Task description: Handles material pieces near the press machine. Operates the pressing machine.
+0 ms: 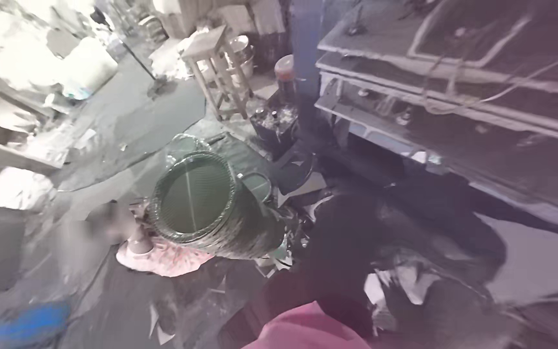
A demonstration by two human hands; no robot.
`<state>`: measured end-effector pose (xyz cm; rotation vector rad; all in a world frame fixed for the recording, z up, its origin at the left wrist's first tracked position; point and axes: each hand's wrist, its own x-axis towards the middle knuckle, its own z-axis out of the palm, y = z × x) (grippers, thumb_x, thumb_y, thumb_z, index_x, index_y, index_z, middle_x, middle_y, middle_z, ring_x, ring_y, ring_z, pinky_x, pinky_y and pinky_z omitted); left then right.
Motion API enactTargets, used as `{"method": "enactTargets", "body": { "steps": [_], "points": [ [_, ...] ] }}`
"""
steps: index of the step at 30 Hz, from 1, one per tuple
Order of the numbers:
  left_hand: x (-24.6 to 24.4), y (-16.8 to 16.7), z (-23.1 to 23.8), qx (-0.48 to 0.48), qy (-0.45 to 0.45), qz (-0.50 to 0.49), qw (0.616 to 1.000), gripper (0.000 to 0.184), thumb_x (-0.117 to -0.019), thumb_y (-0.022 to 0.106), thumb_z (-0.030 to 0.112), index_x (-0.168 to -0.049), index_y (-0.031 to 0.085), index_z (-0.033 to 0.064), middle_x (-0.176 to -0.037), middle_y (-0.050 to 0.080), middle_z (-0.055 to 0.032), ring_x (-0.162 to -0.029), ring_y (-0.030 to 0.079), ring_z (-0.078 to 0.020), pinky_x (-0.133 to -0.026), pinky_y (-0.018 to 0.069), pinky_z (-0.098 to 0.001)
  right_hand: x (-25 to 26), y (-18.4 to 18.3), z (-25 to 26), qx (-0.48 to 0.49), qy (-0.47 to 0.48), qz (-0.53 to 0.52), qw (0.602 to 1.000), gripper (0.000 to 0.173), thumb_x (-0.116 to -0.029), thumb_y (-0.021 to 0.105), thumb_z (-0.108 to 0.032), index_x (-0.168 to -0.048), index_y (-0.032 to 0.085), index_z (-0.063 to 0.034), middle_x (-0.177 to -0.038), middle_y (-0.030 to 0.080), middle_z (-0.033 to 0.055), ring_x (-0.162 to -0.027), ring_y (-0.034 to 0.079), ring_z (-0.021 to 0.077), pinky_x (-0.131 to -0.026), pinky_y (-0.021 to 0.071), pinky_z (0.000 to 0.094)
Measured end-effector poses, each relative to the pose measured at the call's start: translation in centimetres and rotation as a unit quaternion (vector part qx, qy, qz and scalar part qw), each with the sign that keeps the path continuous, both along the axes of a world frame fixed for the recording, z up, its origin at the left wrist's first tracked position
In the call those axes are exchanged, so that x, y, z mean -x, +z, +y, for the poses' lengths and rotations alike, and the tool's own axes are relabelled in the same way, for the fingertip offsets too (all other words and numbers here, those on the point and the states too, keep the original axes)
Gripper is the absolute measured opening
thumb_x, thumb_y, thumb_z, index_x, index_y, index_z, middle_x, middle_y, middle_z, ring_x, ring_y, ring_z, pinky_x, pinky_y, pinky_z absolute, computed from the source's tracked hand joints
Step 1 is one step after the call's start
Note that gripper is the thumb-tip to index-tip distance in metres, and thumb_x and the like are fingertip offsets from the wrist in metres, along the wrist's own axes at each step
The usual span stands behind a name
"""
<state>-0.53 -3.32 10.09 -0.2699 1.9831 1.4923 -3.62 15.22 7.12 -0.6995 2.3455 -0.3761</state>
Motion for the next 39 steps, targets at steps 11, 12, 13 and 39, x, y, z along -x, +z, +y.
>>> {"method": "enactTargets", "body": {
  "steps": [11,12,13,39],
  "points": [
    [-1.8,-1.7,1.1,-0.024,0.032,0.099,0.994,0.043,-0.0972,0.062,0.007,-0.131,0.054,-0.0176,-0.129,0.059,-0.0354,-0.125,0.058,-0.0414,-0.109,0.0425,-0.0509,-3.1,4.3,-2.0,0.188,-0.142,0.023,0.972,0.028,-0.0975,0.06,-0.007,-0.114,0.065,0.0152,-0.106,0.067,0.0349,-0.1,0.067,0.0478,-0.089,0.0507,0.0633],
    [-1.7,-1.7,1.2,-0.009,0.014,0.071,0.997,0.04,-0.0976,0.062,0.008,-0.129,0.056,-0.0171,-0.125,0.061,-0.0351,-0.121,0.059,-0.0421,-0.107,0.0441,-0.0525,-3.2,3.7,-1.5,0.206,-0.141,0.024,0.968,0.029,-0.0982,0.059,-0.008,-0.115,0.065,0.0152,-0.108,0.066,0.0357,-0.103,0.066,0.0489,-0.091,0.0495,0.0645],
    [-1.6,-2.3,1.4,0.006,-0.002,0.051,0.999,0.038,-0.0982,0.063,0.011,-0.124,0.059,-0.0166,-0.12,0.063,-0.0344,-0.116,0.062,-0.0421,-0.103,0.0461,-0.0535,-3.2,3.7,-1.3,0.207,-0.145,0.016,0.967,0.031,-0.0993,0.058,-0.007,-0.118,0.063,0.016,-0.113,0.064,0.0377,-0.108,0.063,0.0512,-0.095,0.0468,0.0658],
    [-2.1,-0.3,3.4,0.021,-0.148,0.113,0.982,0.03,-0.104,0.052,0.008,-0.111,0.064,-0.0192,-0.108,0.067,-0.0337,-0.105,0.065,-0.0395,-0.099,0.0475,-0.0475,-6.0,0.3,0.5,0.309,-0.354,-0.02,0.883,0.032,-0.0938,0.067,-0.012,-0.11,0.061,0.0152,-0.097,0.068,0.0128,-0.084,0.066,0.007,-0.079,0.058,0.0297]
  ]
}}
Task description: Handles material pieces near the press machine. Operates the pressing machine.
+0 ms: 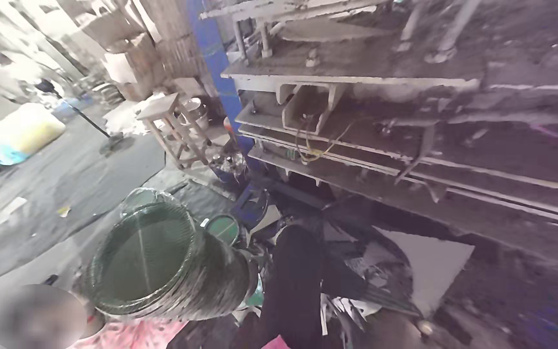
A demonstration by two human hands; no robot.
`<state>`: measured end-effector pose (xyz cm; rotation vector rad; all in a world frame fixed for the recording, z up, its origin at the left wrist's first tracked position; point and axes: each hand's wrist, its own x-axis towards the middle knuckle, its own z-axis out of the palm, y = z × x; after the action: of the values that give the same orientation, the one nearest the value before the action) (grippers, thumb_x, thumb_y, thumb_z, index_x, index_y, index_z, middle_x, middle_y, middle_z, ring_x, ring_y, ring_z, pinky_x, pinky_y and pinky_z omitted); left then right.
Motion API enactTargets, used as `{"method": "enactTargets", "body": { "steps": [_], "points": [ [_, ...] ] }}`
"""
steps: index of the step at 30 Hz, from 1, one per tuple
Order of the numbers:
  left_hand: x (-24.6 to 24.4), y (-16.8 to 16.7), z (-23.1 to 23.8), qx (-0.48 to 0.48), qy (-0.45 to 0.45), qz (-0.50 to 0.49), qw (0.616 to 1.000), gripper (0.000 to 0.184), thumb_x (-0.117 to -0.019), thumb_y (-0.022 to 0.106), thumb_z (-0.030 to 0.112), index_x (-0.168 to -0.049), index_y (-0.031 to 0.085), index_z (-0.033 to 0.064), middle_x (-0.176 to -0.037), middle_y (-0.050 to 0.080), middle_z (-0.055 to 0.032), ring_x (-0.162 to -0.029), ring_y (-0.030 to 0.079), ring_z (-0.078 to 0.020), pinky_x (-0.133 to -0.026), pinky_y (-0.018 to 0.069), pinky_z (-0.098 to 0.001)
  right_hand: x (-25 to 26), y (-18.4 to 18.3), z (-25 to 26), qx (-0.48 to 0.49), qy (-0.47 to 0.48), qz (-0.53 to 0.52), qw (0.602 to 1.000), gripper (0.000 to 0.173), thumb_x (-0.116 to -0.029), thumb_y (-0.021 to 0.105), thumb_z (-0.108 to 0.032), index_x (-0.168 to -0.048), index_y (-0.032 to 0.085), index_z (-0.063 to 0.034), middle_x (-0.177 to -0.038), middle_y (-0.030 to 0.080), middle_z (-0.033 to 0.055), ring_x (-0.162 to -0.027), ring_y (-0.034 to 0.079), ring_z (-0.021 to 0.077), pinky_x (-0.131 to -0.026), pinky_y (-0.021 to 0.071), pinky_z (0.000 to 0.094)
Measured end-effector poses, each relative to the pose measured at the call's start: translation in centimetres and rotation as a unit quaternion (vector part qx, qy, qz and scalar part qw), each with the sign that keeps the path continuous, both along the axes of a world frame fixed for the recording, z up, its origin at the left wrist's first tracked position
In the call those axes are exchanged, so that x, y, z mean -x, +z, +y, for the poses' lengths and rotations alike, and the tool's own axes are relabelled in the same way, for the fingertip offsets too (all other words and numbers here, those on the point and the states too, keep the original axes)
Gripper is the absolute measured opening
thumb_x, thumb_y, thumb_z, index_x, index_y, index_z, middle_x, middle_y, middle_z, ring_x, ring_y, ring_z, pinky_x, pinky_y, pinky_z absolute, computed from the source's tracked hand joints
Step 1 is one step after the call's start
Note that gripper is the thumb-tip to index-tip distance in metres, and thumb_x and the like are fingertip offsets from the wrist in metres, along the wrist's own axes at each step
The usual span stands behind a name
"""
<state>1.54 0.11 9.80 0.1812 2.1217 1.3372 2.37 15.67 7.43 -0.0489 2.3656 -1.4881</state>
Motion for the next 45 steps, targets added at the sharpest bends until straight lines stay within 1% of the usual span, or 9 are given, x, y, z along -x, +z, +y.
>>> {"method": "enactTargets", "body": {
  "steps": [9,16,24,26,29,31,34,37,45],
  "points": [
    [-1.4,-1.6,0.6,-0.052,0.113,0.047,0.991,0.029,-0.0993,0.058,0.007,-0.109,0.064,-0.0192,-0.099,0.069,-0.0325,-0.095,0.069,-0.0389,-0.09,0.0526,-0.0503,0.0,0.2,-0.4,0.005,-0.007,0.026,1.0,0.031,-0.0916,0.071,-0.016,-0.107,0.063,0.0103,-0.092,0.069,0.0046,-0.082,0.065,0.0009,-0.078,0.0577,0.0254],
    [-0.8,-0.2,0.2,-0.01,0.087,-0.019,0.996,0.031,-0.101,0.059,0.009,-0.114,0.064,-0.0183,-0.11,0.068,-0.0334,-0.108,0.066,-0.0397,-0.1,0.0472,-0.0485,0.3,1.2,-0.7,-0.11,0.058,0.079,0.989,0.046,-0.0947,0.069,-0.026,-0.107,0.064,0.0178,-0.095,0.068,0.033,-0.089,0.069,0.0443,-0.082,0.0524,0.0629],
    [-1.4,-2.2,0.0,-0.069,0.082,0.065,0.992,0.029,-0.0967,0.064,0.008,-0.104,0.066,-0.0199,-0.098,0.069,-0.034,-0.097,0.068,-0.0421,-0.092,0.0514,-0.053,0.5,1.9,-0.5,-0.142,0.066,0.08,0.984,0.048,-0.0934,0.071,-0.029,-0.11,0.066,0.0163,-0.098,0.069,0.0349,-0.092,0.069,0.0501,-0.083,0.0514,0.0678],
    [-1.2,2.2,-1.4,-0.054,0.076,0.047,0.995,0.028,-0.0953,0.062,0.002,-0.106,0.064,-0.0227,-0.101,0.068,-0.0365,-0.1,0.068,-0.0423,-0.093,0.0515,-0.0491,0.5,1.8,-0.5,-0.142,0.056,0.071,0.986,0.049,-0.0935,0.072,-0.028,-0.111,0.065,0.0174,-0.101,0.068,0.0366,-0.096,0.067,0.0516,-0.087,0.0505,0.0678],
    [2.1,13.8,-3.5,0.089,-0.029,-0.181,0.979,0.038,-0.1024,0.05,-0.002,-0.138,0.05,-0.016,-0.141,0.057,-0.0256,-0.132,0.051,-0.0245,-0.112,0.0341,-0.0288,0.3,1.9,-0.5,-0.146,0.029,0.056,0.987,0.047,-0.0943,0.07,-0.026,-0.11,0.064,0.0178,-0.103,0.067,0.0358,-0.095,0.068,0.0479,-0.087,0.0516,0.0638],
    [-0.4,6.7,-2.6,-0.022,0.037,-0.02,0.999,0.035,-0.0989,0.057,0.0,-0.125,0.056,-0.0235,-0.125,0.062,-0.0369,-0.123,0.059,-0.0393,-0.109,0.0411,-0.0406,0.3,1.9,-0.2,-0.147,0.009,0.042,0.988,0.049,-0.0953,0.069,-0.027,-0.115,0.063,0.0171,-0.106,0.067,0.036,-0.099,0.067,0.0478,-0.089,0.0505,0.0654],
    [-1.7,-3.2,-0.3,-0.104,0.083,0.167,0.977,0.031,-0.0957,0.063,0.006,-0.107,0.063,-0.0223,-0.098,0.067,-0.0358,-0.096,0.068,-0.0446,-0.09,0.0531,-0.0519,0.2,2.2,-0.3,-0.143,-0.023,0.046,0.988,0.049,-0.0956,0.068,-0.026,-0.116,0.062,0.018,-0.11,0.066,0.0365,-0.103,0.066,0.046,-0.092,0.0492,0.0636],
    [-1.2,-3.5,-0.4,-0.053,0.025,0.146,0.987,0.029,-0.0975,0.062,0.005,-0.112,0.063,-0.0205,-0.106,0.067,-0.0353,-0.105,0.067,-0.0456,-0.097,0.0513,-0.0537,0.2,1.7,-0.5,-0.124,-0.037,0.07,0.989,0.046,-0.095,0.069,-0.025,-0.115,0.062,0.0168,-0.106,0.068,0.0312,-0.098,0.068,0.0357,-0.09,0.0528,0.0542],
    [-1.1,-3.9,0.0,-0.08,0.024,0.108,0.991,0.028,-0.1019,0.051,0.002,-0.117,0.061,-0.0191,-0.105,0.067,-0.0341,-0.104,0.067,-0.0441,-0.096,0.0508,-0.0557,0.8,2.5,-0.9,-0.139,-0.03,0.038,0.989,0.054,-0.0967,0.068,-0.032,-0.12,0.061,0.016,-0.11,0.066,0.0341,-0.101,0.067,0.0436,-0.09,0.0511,0.0627]
  ]
}}
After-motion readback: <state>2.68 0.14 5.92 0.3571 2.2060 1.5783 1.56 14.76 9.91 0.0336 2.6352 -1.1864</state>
